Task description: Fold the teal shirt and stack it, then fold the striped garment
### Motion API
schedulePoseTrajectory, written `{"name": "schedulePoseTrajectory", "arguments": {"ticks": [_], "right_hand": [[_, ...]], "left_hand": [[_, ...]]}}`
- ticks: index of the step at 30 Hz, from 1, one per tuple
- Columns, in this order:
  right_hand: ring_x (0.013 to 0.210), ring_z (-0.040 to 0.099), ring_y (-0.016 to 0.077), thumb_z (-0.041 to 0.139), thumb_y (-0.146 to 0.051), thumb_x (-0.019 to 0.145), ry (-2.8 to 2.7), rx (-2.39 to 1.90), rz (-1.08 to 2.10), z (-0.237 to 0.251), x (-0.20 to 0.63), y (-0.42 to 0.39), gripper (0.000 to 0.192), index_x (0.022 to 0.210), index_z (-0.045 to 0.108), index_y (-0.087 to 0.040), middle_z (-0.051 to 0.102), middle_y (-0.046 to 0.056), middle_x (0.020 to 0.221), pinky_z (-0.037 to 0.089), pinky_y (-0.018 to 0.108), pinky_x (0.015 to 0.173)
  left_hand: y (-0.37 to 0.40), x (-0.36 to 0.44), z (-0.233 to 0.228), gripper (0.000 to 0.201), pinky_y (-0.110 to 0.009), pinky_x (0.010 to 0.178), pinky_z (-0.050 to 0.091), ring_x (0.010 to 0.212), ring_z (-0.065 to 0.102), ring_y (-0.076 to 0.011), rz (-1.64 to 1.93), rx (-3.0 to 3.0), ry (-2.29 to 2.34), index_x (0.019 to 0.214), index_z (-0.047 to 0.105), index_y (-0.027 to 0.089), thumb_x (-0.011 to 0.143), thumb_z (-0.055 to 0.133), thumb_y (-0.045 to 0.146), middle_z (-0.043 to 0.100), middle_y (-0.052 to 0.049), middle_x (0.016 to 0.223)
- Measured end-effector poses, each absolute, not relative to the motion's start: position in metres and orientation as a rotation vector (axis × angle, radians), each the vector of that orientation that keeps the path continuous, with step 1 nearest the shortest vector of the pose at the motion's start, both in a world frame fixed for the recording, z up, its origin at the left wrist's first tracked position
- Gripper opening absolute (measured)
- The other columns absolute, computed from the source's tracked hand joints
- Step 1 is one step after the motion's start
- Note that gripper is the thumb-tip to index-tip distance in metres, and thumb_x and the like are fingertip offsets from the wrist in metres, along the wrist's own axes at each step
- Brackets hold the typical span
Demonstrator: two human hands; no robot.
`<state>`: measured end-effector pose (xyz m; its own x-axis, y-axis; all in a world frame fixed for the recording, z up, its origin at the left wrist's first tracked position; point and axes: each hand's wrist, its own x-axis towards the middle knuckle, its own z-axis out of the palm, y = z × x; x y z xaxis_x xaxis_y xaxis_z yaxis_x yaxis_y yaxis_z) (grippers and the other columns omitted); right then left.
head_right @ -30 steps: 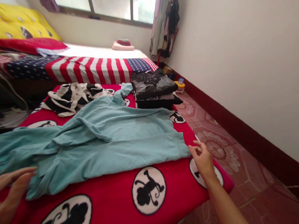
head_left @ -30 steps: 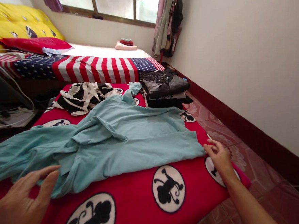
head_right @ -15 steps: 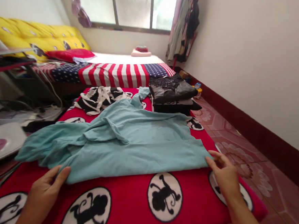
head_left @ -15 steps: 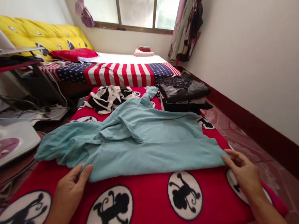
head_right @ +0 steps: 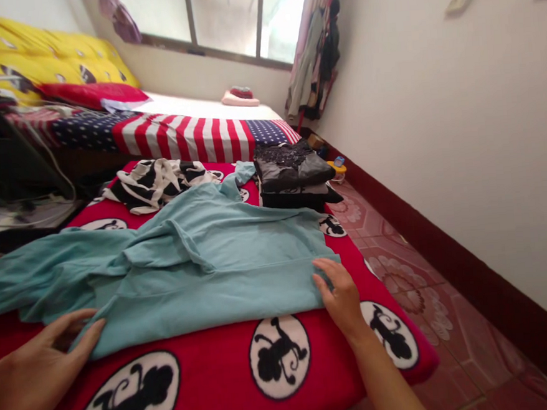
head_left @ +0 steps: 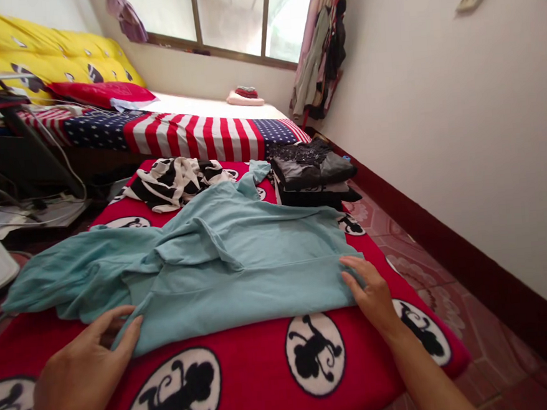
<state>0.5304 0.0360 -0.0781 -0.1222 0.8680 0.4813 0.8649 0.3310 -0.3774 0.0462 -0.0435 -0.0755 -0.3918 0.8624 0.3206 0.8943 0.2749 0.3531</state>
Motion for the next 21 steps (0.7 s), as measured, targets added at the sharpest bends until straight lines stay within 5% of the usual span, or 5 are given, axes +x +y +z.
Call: {"name": "schedulePoseTrajectory", "arguments": {"ticks": [4, 7, 12, 17, 21], "right_hand": [[0.128, 0.047, 0.0292, 0.043, -0.029, 0.091, -2.251, -1.667, -0.082, -0.088, 0.514, 0.035, 0.040, 0.129, 0.057, -0.022, 0.052, 0.009, 0.140, 0.037, 0.052, 0.105], [0.128, 0.048, 0.0335, 0.045, -0.026, 0.089, -2.320, -1.682, -0.103, -0.076, 0.486, 0.037, 0.038, 0.123, 0.061, -0.022, 0.054, 0.012, 0.138, 0.034, 0.063, 0.103], [0.135, 0.041, 0.0270, 0.045, -0.033, 0.093, -2.423, -1.332, 0.073, -0.065, 0.430, 0.040, 0.039, 0.130, 0.056, -0.027, 0.050, 0.006, 0.142, 0.033, 0.055, 0.109], [0.109, 0.064, 0.0292, 0.045, -0.033, 0.093, -2.419, -1.466, 0.160, -0.069, 0.414, 0.065, 0.029, 0.102, 0.073, -0.027, 0.069, 0.006, 0.117, 0.052, 0.044, 0.087], [0.079, 0.070, 0.0288, 0.052, -0.035, 0.088, -2.471, -1.504, 0.122, -0.026, 0.369, 0.100, 0.024, 0.083, 0.073, -0.026, 0.075, 0.006, 0.084, 0.051, 0.038, 0.066]], "left_hand": [[-0.045, 0.076, -0.061, 0.029, -0.044, 0.086, 0.050, 0.095, 0.063, -0.0294, -0.842, -1.777, -2.115, 0.105, 0.061, 0.022, 0.088, 0.043, 0.037, 0.065, -0.009, 0.105], [-0.029, 0.110, -0.054, 0.027, -0.034, 0.096, 0.048, 0.104, 0.062, -0.0222, -1.053, -2.158, -1.898, 0.109, 0.063, 0.021, 0.091, 0.043, 0.028, 0.065, -0.008, 0.111], [0.009, 0.136, -0.071, 0.044, -0.040, 0.107, 0.042, 0.127, 0.050, -0.0260, -0.742, -2.513, -1.951, 0.133, 0.053, 0.017, 0.091, 0.047, 0.031, 0.052, -0.012, 0.139], [0.017, 0.134, -0.090, 0.051, -0.049, 0.112, 0.032, 0.136, 0.039, -0.0311, -0.574, -2.435, -1.991, 0.140, 0.046, 0.021, 0.092, 0.047, 0.040, 0.041, -0.012, 0.149], [0.013, 0.138, -0.090, 0.052, -0.048, 0.113, 0.030, 0.136, 0.038, -0.0303, -0.633, -2.397, -2.042, 0.141, 0.045, 0.023, 0.092, 0.047, 0.042, 0.041, -0.011, 0.149]]}}
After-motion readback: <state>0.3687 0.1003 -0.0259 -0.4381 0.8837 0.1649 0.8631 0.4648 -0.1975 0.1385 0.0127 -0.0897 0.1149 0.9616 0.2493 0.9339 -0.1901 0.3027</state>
